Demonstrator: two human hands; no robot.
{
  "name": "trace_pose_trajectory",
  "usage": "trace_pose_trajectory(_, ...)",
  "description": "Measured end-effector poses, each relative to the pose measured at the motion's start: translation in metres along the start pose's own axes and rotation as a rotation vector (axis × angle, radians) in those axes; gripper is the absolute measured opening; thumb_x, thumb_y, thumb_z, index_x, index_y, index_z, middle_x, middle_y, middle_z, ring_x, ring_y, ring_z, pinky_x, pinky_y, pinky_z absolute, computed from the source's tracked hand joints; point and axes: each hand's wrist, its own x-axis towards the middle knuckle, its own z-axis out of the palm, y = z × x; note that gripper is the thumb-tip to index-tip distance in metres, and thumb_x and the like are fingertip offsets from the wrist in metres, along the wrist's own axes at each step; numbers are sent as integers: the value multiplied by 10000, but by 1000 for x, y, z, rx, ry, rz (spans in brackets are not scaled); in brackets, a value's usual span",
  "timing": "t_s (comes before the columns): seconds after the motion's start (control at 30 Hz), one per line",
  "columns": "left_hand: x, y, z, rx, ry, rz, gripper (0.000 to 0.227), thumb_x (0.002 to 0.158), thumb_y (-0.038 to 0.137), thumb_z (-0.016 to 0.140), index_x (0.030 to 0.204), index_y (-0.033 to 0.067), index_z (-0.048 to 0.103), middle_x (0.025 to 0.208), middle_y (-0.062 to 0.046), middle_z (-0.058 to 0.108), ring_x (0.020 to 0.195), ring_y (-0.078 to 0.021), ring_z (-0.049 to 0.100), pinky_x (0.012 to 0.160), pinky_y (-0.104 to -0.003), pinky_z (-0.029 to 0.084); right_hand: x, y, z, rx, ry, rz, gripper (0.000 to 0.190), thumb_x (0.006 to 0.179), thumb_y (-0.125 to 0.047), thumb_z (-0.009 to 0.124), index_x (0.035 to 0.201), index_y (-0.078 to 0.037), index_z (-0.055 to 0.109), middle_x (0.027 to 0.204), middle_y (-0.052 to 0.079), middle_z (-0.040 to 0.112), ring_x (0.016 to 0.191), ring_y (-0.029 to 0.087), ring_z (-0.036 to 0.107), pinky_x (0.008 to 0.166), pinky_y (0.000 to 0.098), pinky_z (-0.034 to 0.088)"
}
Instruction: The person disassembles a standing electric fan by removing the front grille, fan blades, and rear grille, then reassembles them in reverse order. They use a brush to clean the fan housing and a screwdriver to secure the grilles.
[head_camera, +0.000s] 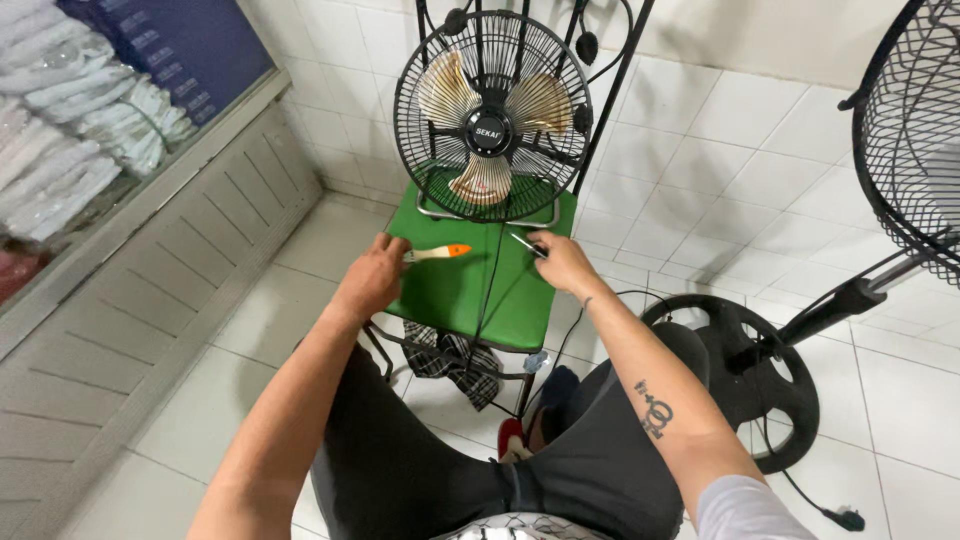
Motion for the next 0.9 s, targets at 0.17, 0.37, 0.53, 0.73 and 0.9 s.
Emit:
trace_pose_trajectory(0.17,-28,12,-35,-201,258,-76,233,961,93,621,1191,57,629,1118,-214,617,977,-438,639,839,-498,518,19,-5,36,236,45,-205,520,836,-139,730,1347,-120,639,1164,146,754,1031,247,736,873,359,585)
trace_pose_trajectory(0.37,-27,57,-28,-281,337,-11,177,1009,112,597,1145,54,694,1053,-209,659,959,-426,640,835,-483,520,12,9,41,223,99,-117,547,863,-154,799,1373,-108,609,1172,160,716,1022,256,725,886,362,579)
trace_pose_trajectory(0.53,-3,99,-12,-363,296,96,164,998,97,602,1099,57,725,993,-177,676,930,-393,660,809,-456,530,-13,15,5,452,74,-230,693,815,-48,733,1462,-92,489,1391,158,603,1206,253,614,919,358,562)
trace_pose_trajectory(0.73,31,145,17,-521,254,297,156,993,63,611,1090,53,733,961,-161,691,875,-360,673,778,-432,538,-90,-19,-70,799,-58,-158,623,905,-59,648,1499,-132,477,1295,103,660,1040,157,651,890,293,550)
trace_pose_trajectory(0.9,54,170,38,-628,138,313,175,997,74,595,1103,50,732,926,-154,677,780,-313,660,711,-410,521,-133,-53,-119,682,55,-15,435,999,-196,648,1419,-118,562,1122,44,758,849,86,656,757,247,523)
